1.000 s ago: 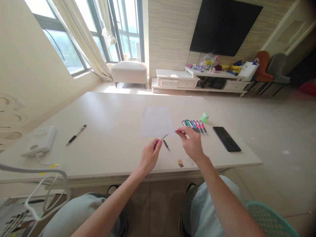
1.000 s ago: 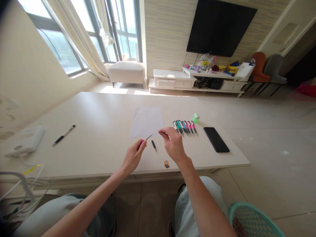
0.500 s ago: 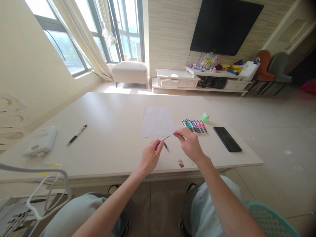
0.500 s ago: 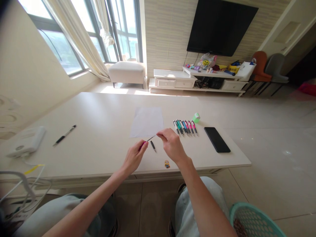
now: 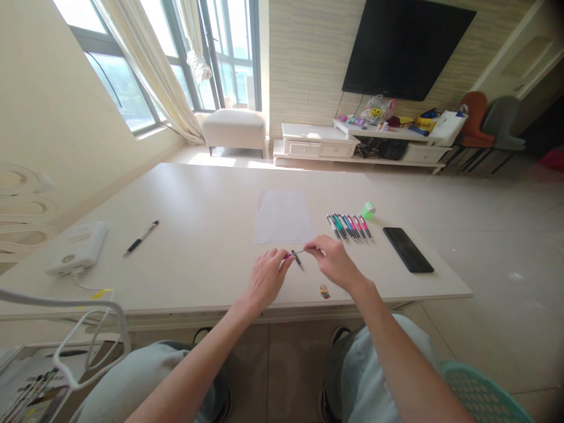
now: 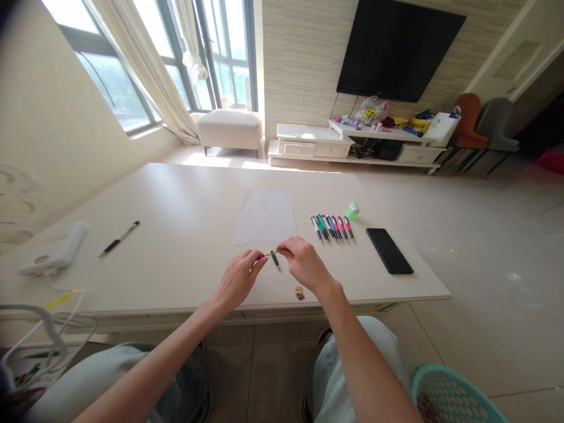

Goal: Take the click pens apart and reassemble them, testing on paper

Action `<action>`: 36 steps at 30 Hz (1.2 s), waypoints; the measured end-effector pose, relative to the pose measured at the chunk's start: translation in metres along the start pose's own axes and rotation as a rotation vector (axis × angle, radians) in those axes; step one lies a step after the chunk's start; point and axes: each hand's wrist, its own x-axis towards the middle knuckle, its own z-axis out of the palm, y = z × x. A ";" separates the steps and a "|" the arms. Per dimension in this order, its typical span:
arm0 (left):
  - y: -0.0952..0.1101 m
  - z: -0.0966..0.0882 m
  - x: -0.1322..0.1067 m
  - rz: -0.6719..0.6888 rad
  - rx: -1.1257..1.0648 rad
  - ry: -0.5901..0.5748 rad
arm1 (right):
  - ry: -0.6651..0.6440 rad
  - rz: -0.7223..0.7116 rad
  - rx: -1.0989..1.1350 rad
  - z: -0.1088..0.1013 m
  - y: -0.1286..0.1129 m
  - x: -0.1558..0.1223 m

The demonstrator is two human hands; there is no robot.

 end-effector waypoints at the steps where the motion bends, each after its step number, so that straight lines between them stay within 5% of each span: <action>1: 0.000 0.001 0.000 0.002 -0.030 -0.006 | 0.002 0.012 0.016 0.002 -0.001 0.000; 7: -0.002 0.004 0.001 -0.060 -0.283 -0.018 | 0.006 0.161 0.117 0.006 0.001 0.003; 12: 0.001 0.002 0.003 -0.144 -0.426 0.017 | -0.076 0.368 -0.157 0.029 0.023 -0.002; 17: 0.001 -0.001 0.003 -0.187 -0.466 0.085 | -0.117 0.402 -0.285 0.054 0.037 -0.005; 26: -0.008 -0.007 -0.001 -0.169 -0.317 0.066 | 0.199 0.339 0.272 -0.006 0.022 0.007; 36: -0.004 -0.005 -0.001 -0.068 -0.224 0.052 | 0.219 0.298 0.310 -0.006 0.008 0.005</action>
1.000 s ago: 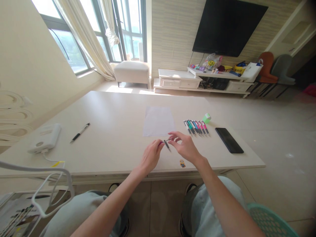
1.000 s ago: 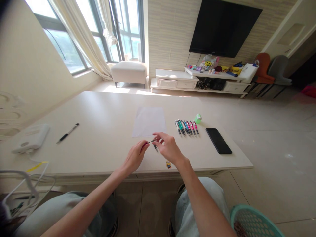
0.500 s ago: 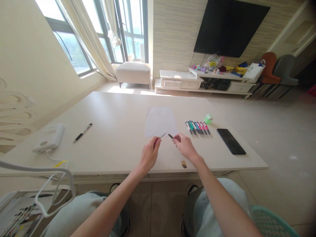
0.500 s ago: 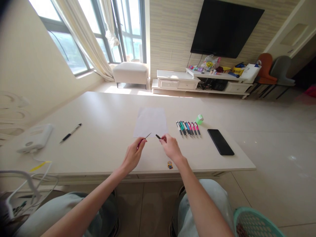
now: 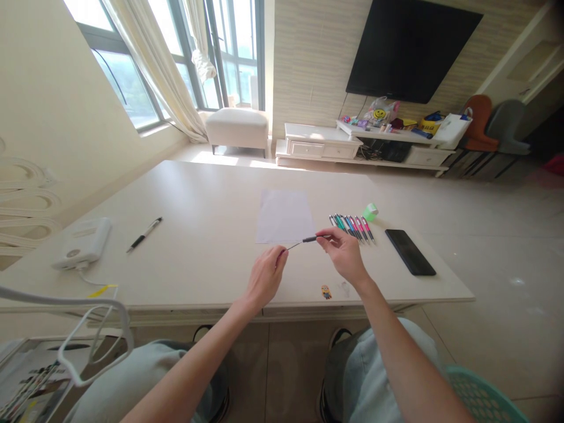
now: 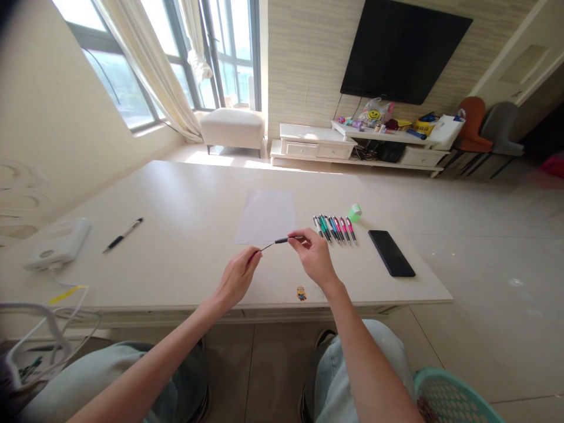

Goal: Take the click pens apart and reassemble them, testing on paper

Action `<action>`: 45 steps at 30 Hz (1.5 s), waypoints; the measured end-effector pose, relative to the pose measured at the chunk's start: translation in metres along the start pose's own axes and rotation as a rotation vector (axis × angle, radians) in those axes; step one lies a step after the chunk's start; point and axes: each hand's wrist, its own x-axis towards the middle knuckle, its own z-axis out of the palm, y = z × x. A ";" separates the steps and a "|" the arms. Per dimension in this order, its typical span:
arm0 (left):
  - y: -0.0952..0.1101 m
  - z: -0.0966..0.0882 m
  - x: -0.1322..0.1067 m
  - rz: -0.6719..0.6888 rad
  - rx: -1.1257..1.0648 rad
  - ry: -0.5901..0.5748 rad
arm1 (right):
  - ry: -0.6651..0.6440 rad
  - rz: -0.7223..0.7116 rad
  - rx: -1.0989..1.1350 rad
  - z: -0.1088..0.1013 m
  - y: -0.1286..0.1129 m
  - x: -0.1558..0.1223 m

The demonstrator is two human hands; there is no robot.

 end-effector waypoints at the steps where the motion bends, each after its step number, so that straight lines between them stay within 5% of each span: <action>1: 0.000 0.001 0.000 0.006 0.008 0.002 | -0.007 -0.002 -0.006 0.000 0.000 0.000; 17: -0.010 0.015 -0.003 0.076 0.197 -0.051 | -0.264 0.086 0.016 0.018 0.002 -0.009; 23: -0.011 0.015 -0.004 0.151 0.156 0.000 | -0.232 0.155 0.022 0.019 0.002 -0.009; 32: -0.011 0.001 -0.003 0.306 0.381 0.023 | -0.245 0.186 0.123 0.025 0.001 -0.012; 41: -0.005 0.000 0.002 0.190 0.105 -0.152 | -0.258 0.132 0.137 0.017 0.004 -0.012; 45: -0.005 0.002 0.002 0.203 0.080 -0.090 | -0.231 0.130 0.122 0.017 0.003 -0.013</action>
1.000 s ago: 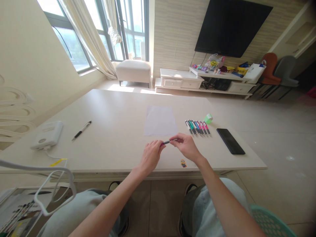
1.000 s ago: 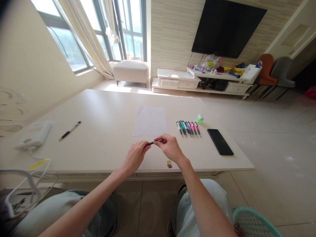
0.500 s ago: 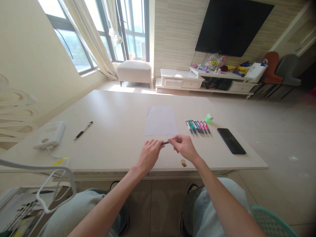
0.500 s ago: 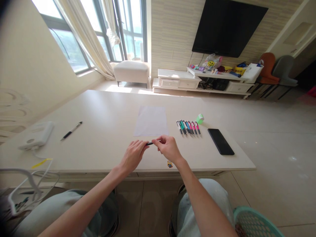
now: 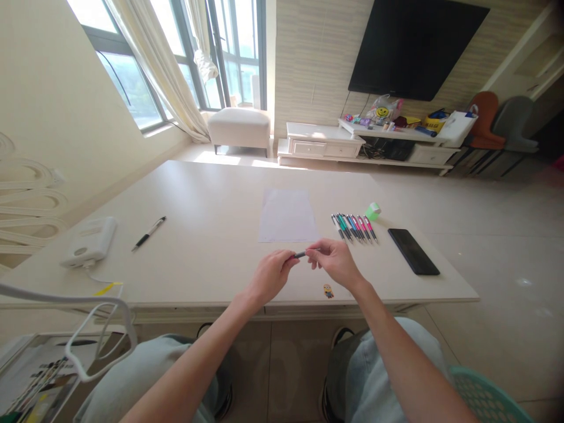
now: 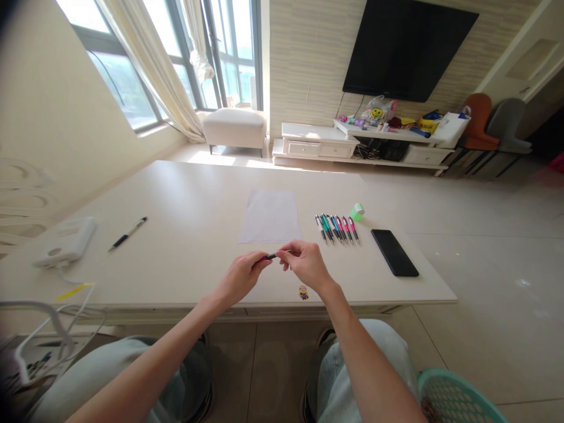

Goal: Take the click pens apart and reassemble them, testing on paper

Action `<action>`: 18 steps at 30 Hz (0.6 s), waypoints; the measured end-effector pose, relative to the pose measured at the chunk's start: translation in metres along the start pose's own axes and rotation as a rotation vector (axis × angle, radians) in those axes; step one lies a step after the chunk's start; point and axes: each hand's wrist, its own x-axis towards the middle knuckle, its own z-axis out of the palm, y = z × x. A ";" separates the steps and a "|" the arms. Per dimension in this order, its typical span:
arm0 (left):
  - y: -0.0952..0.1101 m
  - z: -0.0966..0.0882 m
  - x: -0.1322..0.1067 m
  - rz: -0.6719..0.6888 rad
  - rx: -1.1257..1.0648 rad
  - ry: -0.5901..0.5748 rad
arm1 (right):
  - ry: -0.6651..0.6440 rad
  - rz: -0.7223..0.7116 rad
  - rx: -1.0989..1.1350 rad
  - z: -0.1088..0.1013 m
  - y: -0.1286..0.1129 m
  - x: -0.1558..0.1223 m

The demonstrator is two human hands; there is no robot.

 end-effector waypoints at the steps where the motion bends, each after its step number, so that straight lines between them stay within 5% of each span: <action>1: 0.000 0.000 0.000 0.007 0.016 0.034 | 0.010 0.000 -0.002 0.001 0.000 0.000; 6: 0.000 0.000 -0.002 0.033 0.119 0.131 | 0.030 0.010 -0.003 0.008 0.000 -0.002; 18: 0.001 0.001 -0.003 0.013 0.077 0.137 | 0.058 -0.011 0.030 0.004 -0.005 0.002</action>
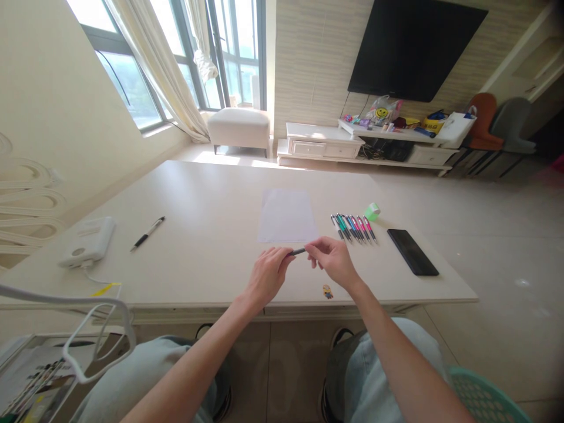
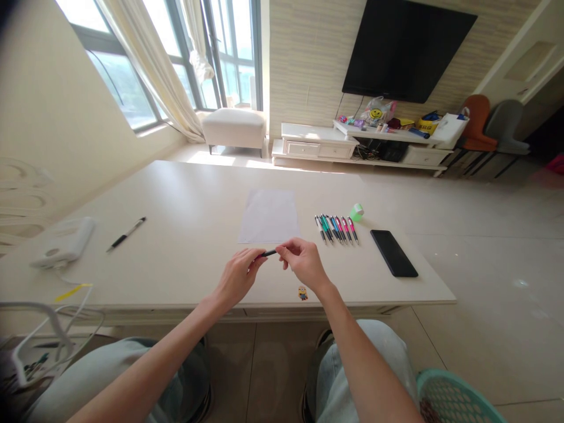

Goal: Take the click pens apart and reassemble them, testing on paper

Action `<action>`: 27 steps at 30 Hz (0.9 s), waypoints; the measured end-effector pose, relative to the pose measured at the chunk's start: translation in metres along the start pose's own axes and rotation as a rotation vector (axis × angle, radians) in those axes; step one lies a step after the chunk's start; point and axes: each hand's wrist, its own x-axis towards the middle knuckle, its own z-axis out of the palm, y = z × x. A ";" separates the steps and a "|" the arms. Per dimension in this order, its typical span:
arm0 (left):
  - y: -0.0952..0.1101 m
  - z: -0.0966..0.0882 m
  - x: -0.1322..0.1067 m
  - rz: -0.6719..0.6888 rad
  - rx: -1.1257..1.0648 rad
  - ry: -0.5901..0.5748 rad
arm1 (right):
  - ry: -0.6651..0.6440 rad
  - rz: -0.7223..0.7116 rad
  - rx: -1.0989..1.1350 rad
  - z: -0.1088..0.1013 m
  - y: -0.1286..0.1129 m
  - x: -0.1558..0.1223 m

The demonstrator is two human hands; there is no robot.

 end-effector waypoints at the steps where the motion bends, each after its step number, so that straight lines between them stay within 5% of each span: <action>1: 0.000 0.000 0.000 0.002 -0.003 0.002 | 0.029 0.000 -0.020 0.000 0.001 0.000; 27: 0.004 -0.004 0.005 -0.103 -0.201 -0.035 | 0.079 0.000 0.087 0.007 0.006 0.003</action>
